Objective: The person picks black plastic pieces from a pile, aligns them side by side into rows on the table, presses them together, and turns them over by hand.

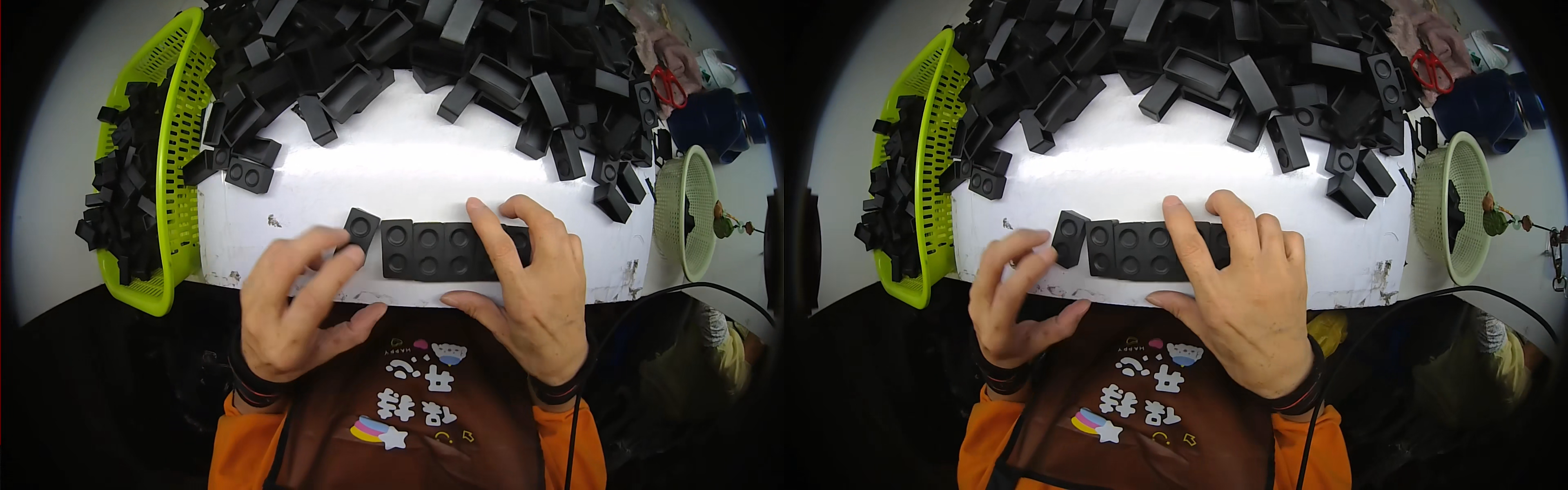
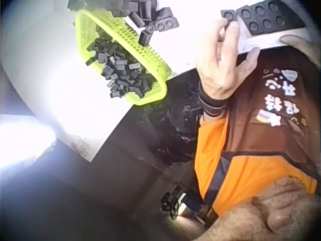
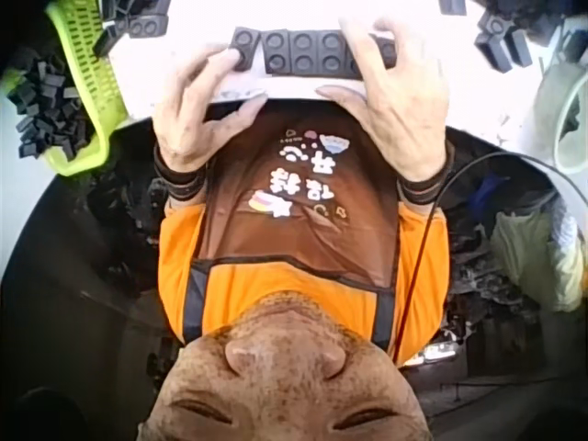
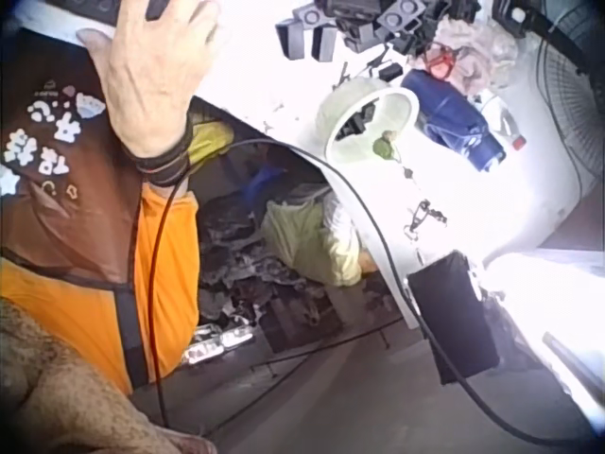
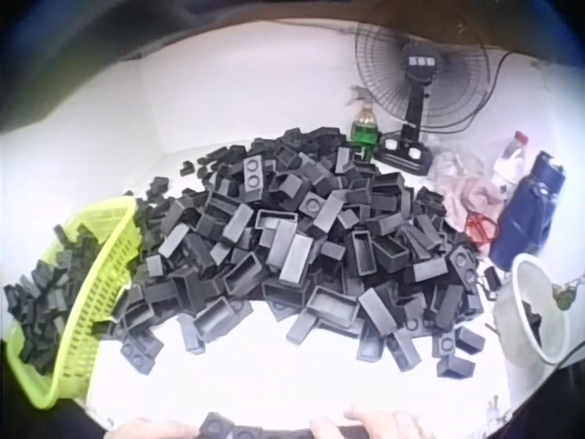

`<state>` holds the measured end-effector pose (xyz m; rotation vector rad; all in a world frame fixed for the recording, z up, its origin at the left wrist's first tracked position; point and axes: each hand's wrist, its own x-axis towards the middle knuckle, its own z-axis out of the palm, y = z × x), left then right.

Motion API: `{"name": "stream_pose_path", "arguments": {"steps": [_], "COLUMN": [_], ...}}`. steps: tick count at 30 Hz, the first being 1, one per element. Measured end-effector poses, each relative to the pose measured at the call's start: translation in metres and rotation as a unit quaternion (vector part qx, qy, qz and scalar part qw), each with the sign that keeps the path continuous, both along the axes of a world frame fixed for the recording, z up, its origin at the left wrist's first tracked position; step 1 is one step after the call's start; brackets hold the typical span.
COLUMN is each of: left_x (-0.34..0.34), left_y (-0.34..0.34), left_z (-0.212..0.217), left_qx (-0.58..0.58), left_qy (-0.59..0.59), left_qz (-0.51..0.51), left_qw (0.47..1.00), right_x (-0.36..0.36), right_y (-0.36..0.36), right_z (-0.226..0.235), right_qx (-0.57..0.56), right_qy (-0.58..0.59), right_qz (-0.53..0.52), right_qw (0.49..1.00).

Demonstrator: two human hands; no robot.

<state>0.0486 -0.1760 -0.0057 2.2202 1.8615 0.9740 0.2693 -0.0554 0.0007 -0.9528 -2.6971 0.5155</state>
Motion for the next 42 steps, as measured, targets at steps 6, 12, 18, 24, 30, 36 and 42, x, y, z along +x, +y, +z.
{"name": "stream_pose_path", "arguments": {"steps": [6,12,18,24,30,36,42], "left_x": [0.009,0.000,-0.029,0.013,0.014,-0.010,-0.014], "left_y": [0.025,0.024,0.008,0.007,-0.004,0.044,0.012], "left_z": [-0.001,0.001,0.001,-0.016,0.024,0.005,0.002], "left_qx": [-0.113,-0.136,-0.093,-0.046,-0.181,-0.165,-0.098], "left_qy": [-0.013,-0.078,-0.104,-0.034,-0.176,-0.167,-0.095], "left_qz": [0.022,0.014,0.013,0.033,-0.011,0.067,0.064], "left_qw": [0.993,0.988,0.990,0.998,0.967,0.970,0.989], "right_x": [-0.012,-0.011,0.046,0.024,0.043,0.018,0.050], "right_y": [-0.008,-0.008,0.011,-0.004,-0.010,0.016,0.005], "right_z": [0.000,-0.004,-0.010,-0.024,0.005,-0.009,-0.013], "right_qx": [0.033,0.008,-0.039,-0.039,-0.174,-0.169,-0.084], "right_qy": [-0.063,-0.023,0.143,0.193,0.199,0.223,0.182], "right_qz": [-0.032,-0.032,-0.026,0.030,0.067,-0.023,-0.051], "right_qw": [0.997,0.999,0.989,0.980,0.962,0.960,0.978]}}
